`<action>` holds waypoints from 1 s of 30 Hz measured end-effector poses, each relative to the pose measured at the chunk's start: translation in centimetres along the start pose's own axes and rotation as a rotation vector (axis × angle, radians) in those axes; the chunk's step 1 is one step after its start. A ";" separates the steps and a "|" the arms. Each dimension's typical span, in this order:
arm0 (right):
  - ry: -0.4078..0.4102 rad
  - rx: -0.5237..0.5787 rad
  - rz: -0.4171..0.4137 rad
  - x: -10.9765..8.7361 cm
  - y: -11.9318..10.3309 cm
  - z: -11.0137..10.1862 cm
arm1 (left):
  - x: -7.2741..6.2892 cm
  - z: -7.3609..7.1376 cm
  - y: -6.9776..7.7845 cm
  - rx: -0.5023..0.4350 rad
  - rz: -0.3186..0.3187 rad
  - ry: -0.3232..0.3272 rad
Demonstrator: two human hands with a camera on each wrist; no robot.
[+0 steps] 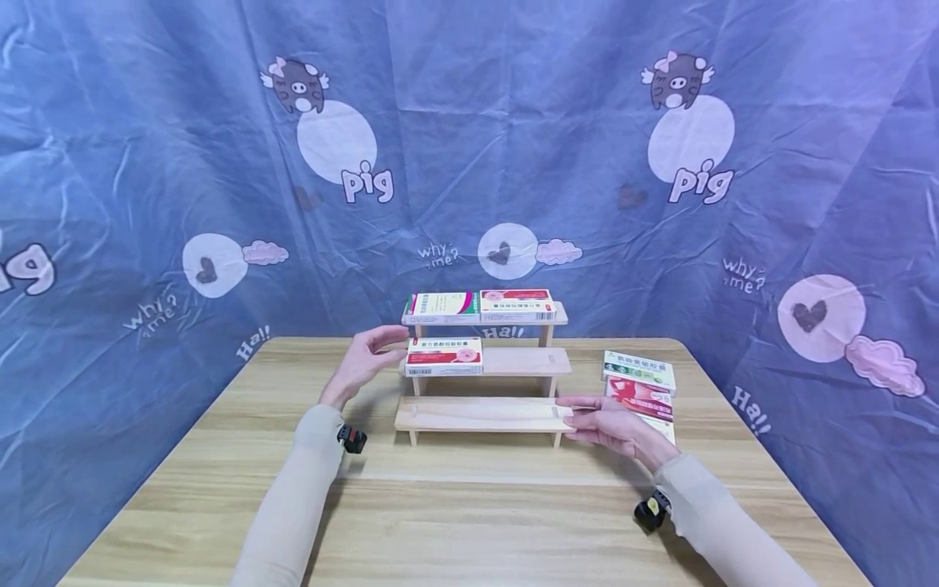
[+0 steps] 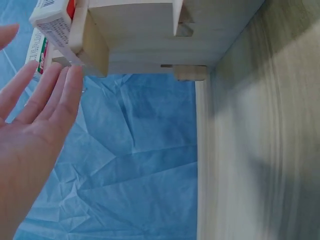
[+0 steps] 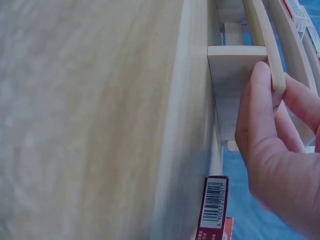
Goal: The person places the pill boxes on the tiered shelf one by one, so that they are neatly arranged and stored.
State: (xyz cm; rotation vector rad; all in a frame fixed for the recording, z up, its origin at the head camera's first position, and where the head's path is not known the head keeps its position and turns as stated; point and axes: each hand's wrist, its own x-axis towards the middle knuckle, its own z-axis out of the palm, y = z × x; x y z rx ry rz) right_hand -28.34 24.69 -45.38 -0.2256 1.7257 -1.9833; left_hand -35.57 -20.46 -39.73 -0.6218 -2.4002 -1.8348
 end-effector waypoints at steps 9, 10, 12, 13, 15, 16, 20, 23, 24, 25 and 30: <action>0.002 -0.009 0.008 0.0 -0.2 0.2 | -0.4 -0.5 0.5 0.034 -0.010 0.143; 0.004 -0.019 0.006 0.0 -0.2 0.3 | -0.4 -0.6 0.5 0.035 -0.007 0.154; 0.012 -0.034 0.002 -0.1 -0.2 0.3 | -0.5 -0.6 0.4 0.027 -0.013 0.179; 0.017 -0.043 0.000 -0.1 -0.3 0.3 | -0.6 -0.6 0.4 0.025 -0.016 0.187; 0.021 -0.068 -0.003 -0.2 -0.3 0.2 | -0.8 -0.6 0.4 0.019 -0.032 0.197; 0.029 -0.077 -0.003 -0.3 -0.4 0.1 | -0.9 -0.5 0.4 0.013 -0.048 0.199; 0.039 -0.123 -0.018 -0.7 -0.9 -0.4 | -1.4 -0.3 0.3 -0.017 -0.125 0.216; 0.050 -0.155 -0.034 -1.0 -1.4 -0.7 | -1.9 0.0 0.3 -0.048 -0.181 0.238; 0.051 -0.164 -0.040 -1.2 -1.5 -0.8 | -2.0 0.1 0.3 -0.058 -0.192 0.245; 0.055 -0.174 -0.047 -1.3 -1.6 -0.9 | -2.1 0.2 0.3 -0.063 -0.202 0.252; 0.104 -0.229 -0.054 -1.9 -2.3 -1.4 | -2.9 1.0 0.1 -0.099 -0.266 0.279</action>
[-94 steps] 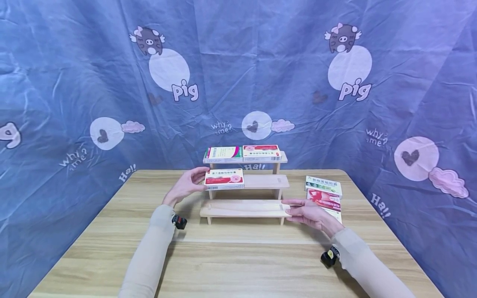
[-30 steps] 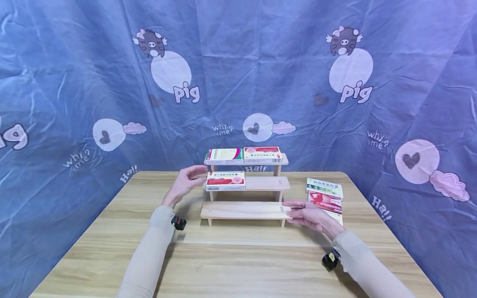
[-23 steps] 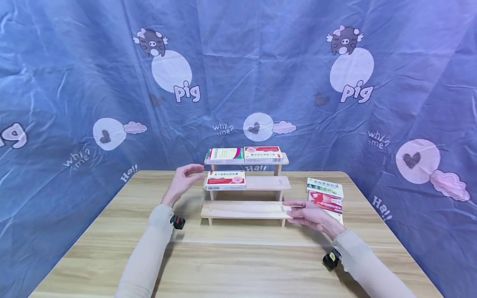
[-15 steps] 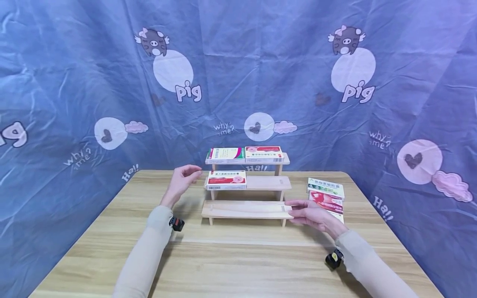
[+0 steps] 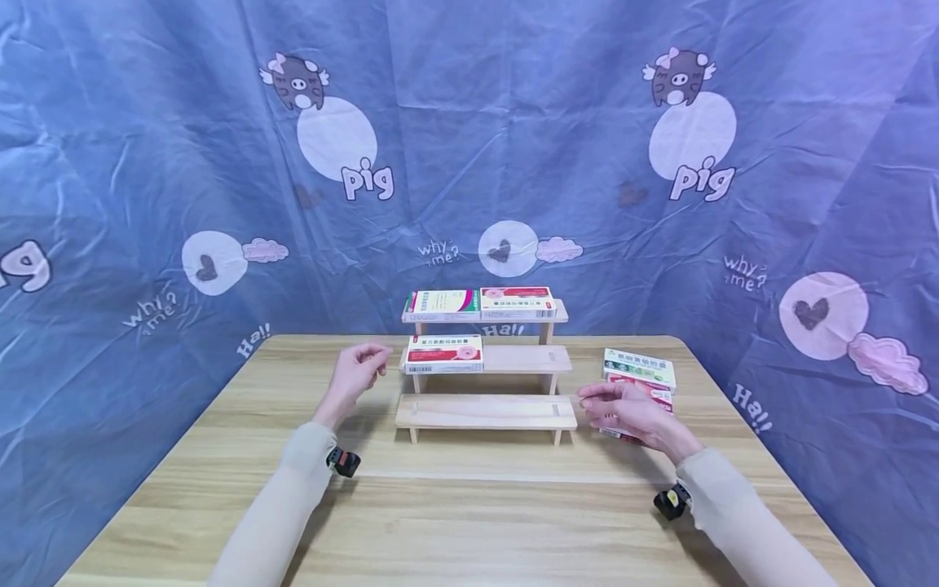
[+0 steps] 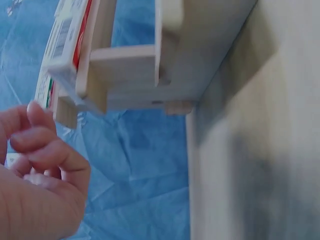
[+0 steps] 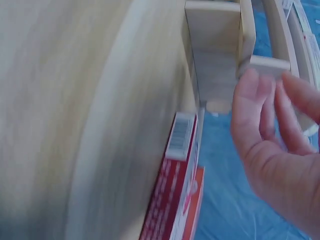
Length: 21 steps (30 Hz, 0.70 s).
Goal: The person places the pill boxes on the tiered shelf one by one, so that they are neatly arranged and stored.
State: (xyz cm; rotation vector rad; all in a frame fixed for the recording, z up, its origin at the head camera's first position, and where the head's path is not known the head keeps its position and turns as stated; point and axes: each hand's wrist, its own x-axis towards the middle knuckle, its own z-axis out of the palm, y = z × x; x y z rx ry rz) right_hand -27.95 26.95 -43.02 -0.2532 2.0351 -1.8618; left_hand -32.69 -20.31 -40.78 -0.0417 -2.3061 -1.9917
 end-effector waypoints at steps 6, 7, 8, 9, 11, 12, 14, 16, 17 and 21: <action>-0.014 -0.135 -0.028 -0.3 0.0 -1.2 | -1.2 0.2 -1.3 -0.057 -0.137 -0.026; -0.013 -0.163 -0.040 -0.3 0.0 -1.5 | -1.4 0.2 -1.6 -0.050 -0.154 -0.040; -0.013 -0.184 -0.054 -0.3 0.1 -1.7 | -1.5 0.2 -1.9 -0.044 -0.170 -0.057; -0.005 -0.200 -0.063 -0.3 0.1 -2.0 | -1.6 0.3 -2.1 -0.029 -0.179 -0.080; 0.010 -0.256 -0.085 -0.5 0.1 -2.5 | -2.0 0.3 -2.5 -0.013 -0.190 -0.128; 0.016 -0.281 -0.097 -0.6 0.2 -2.7 | -2.1 0.3 -2.7 -0.010 -0.193 -0.152; 0.027 -0.330 -0.120 -0.9 0.1 -3.1 | -2.4 0.3 -3.1 -0.013 -0.196 -0.199; 0.030 -0.369 -0.137 -1.2 0.0 -3.6 | -2.8 0.3 -3.4 -0.017 -0.200 -0.234; 0.034 -0.374 -0.138 -1.4 0.0 -3.8 | -2.9 0.2 -3.5 -0.020 -0.203 -0.253; 0.053 -0.421 -0.135 -2.2 0.1 -4.7 | -3.4 0.1 -3.9 -0.016 -0.219 -0.318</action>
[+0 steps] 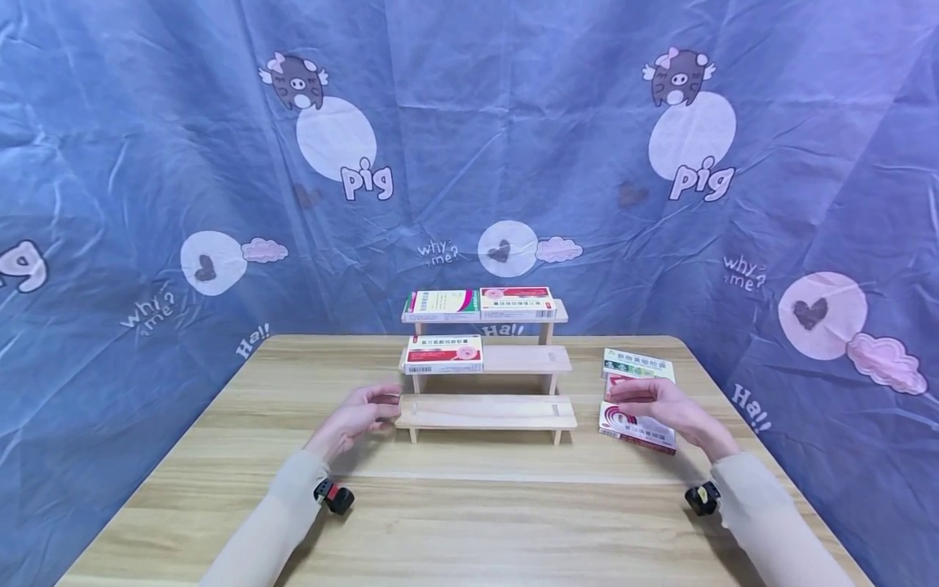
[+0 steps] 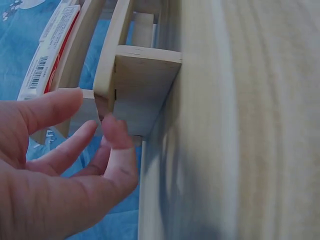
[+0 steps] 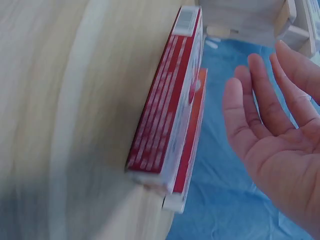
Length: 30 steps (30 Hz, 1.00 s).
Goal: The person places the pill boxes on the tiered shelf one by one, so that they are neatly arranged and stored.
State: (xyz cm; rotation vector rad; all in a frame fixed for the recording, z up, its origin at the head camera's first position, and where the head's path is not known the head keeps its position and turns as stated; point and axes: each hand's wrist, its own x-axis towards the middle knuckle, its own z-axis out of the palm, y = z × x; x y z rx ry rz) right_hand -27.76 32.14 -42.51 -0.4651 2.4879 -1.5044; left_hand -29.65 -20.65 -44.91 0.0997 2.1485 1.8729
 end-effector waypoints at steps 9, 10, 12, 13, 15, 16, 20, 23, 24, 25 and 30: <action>0.084 -0.160 0.035 -1.6 1.3 -1.5 | -0.2 -0.2 -0.4 -0.044 0.003 -0.086; 0.087 -0.163 0.037 -1.8 1.5 -1.7 | -0.2 -0.2 -0.4 -0.057 0.003 -0.092; 0.102 -0.183 0.036 -2.2 1.9 -2.0 | -0.1 -0.1 -0.4 -0.072 0.001 -0.102; 0.111 -0.204 0.026 -2.4 2.0 -2.2 | -0.1 -0.1 -0.4 -0.077 -0.002 -0.106; 0.125 -0.253 -0.003 -2.8 2.2 -2.5 | 0.1 -0.2 -0.4 -0.082 -0.006 -0.112; 0.126 -0.275 -0.020 -2.9 2.2 -2.6 | 0.1 -0.2 -0.4 -0.081 -0.005 -0.117; 0.133 -0.341 -0.005 -3.4 2.4 -2.9 | 0.3 -0.3 -0.5 -0.072 0.010 -0.137; 0.100 -0.329 0.059 -3.6 2.7 -3.0 | 0.3 -0.2 -0.5 -0.064 0.009 -0.146; 0.089 -0.324 0.073 -3.7 2.8 -3.1 | 0.3 -0.2 -0.5 -0.063 0.007 -0.148; 0.080 -0.315 0.079 -3.7 2.9 -3.1 | 0.3 -0.2 -0.5 -0.060 0.004 -0.148; 0.060 -0.268 0.065 -3.7 3.2 -3.3 | 0.3 -0.2 -0.3 -0.065 0.000 -0.136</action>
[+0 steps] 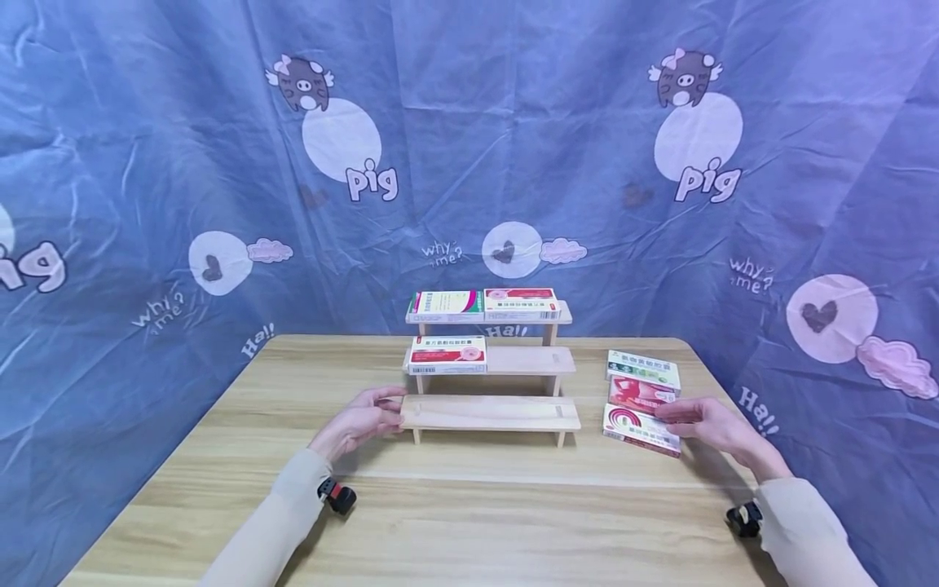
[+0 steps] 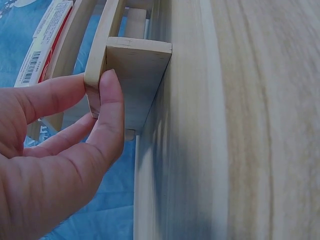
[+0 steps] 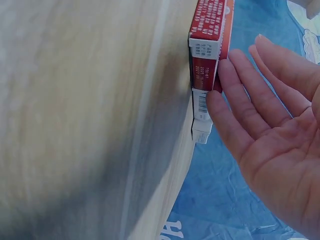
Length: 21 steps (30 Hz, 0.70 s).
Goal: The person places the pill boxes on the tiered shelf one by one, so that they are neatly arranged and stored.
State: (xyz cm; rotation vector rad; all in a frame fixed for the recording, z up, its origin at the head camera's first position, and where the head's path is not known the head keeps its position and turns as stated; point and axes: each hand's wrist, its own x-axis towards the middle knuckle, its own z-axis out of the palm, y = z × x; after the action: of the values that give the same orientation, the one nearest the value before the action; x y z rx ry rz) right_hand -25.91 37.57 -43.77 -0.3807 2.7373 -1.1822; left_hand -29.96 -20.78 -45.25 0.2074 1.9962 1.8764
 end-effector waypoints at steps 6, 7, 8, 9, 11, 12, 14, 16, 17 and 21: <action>-0.011 0.014 -0.004 0.0 0.1 0.0 | -0.1 0.0 0.2 -0.013 -0.008 0.001; -0.012 0.015 -0.004 0.0 0.1 0.0 | 0.0 0.0 0.2 -0.014 -0.009 -0.001; -0.014 0.018 -0.006 0.0 0.1 0.0 | -0.1 0.0 0.2 -0.014 -0.008 -0.003; -0.017 0.026 -0.004 0.0 0.1 0.0 | -0.1 0.0 0.2 -0.015 -0.007 -0.003; -0.021 0.033 0.001 0.1 0.1 0.0 | 0.0 0.0 0.3 -0.017 -0.010 0.000; -0.020 0.037 0.006 0.1 0.1 0.0 | 0.0 0.0 0.3 -0.019 -0.011 0.002; -0.006 0.021 0.017 0.0 0.1 0.1 | 0.1 0.0 0.3 -0.020 -0.012 0.006; -0.002 -0.010 0.022 0.0 0.1 0.2 | 0.1 0.0 0.2 -0.021 -0.013 0.009; -0.003 -0.024 0.021 0.0 0.1 0.3 | 0.1 0.0 0.2 -0.021 -0.013 0.010; -0.027 -0.055 0.013 0.1 0.1 0.5 | 0.1 0.0 0.2 -0.021 -0.012 0.007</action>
State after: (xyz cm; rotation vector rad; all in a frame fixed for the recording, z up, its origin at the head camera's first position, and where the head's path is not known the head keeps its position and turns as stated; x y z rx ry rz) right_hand -25.95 37.22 -44.15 -0.3819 2.7491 -1.0926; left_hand -30.06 -20.73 -45.05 0.1829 1.9771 1.8931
